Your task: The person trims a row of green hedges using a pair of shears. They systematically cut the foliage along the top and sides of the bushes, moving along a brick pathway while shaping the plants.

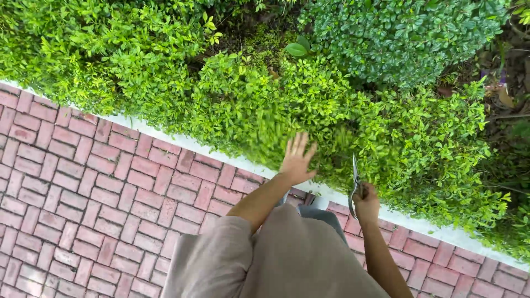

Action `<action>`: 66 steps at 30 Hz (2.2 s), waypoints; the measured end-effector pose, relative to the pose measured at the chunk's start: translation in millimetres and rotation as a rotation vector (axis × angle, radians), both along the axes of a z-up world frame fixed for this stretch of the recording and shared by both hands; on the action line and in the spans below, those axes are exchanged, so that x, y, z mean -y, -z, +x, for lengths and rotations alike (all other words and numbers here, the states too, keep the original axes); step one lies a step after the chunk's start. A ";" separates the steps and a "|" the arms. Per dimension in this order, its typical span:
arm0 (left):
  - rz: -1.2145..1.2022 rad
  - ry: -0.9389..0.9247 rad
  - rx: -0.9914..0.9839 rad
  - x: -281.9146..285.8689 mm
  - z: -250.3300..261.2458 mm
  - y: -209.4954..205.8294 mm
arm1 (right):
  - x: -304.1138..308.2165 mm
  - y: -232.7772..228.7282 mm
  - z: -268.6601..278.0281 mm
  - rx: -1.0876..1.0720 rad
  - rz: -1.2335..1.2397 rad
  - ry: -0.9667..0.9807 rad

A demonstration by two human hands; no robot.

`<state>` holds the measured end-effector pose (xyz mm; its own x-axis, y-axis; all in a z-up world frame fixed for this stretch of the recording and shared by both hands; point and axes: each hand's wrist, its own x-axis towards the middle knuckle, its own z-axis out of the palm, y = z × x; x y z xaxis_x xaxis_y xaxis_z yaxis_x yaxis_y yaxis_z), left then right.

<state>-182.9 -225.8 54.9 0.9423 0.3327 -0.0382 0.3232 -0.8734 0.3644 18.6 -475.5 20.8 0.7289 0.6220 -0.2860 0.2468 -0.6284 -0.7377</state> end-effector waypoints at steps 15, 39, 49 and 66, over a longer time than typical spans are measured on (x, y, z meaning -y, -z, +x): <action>-0.250 -1.012 0.423 -58.6 -82.9 53.2 | -141.2 -60.3 -74.9 0.481 -0.315 -0.622; -0.099 -0.720 0.174 -99.1 -30.2 77.0 | -227.7 -75.1 -93.7 0.355 -0.495 -0.675; -0.092 -0.642 0.198 -85.1 -35.5 55.7 | -231.6 -28.2 -98.6 0.441 -0.355 -0.784; -0.430 -0.922 0.388 -135.4 -82.3 50.5 | -267.1 -69.5 -118.6 0.517 -0.200 -0.805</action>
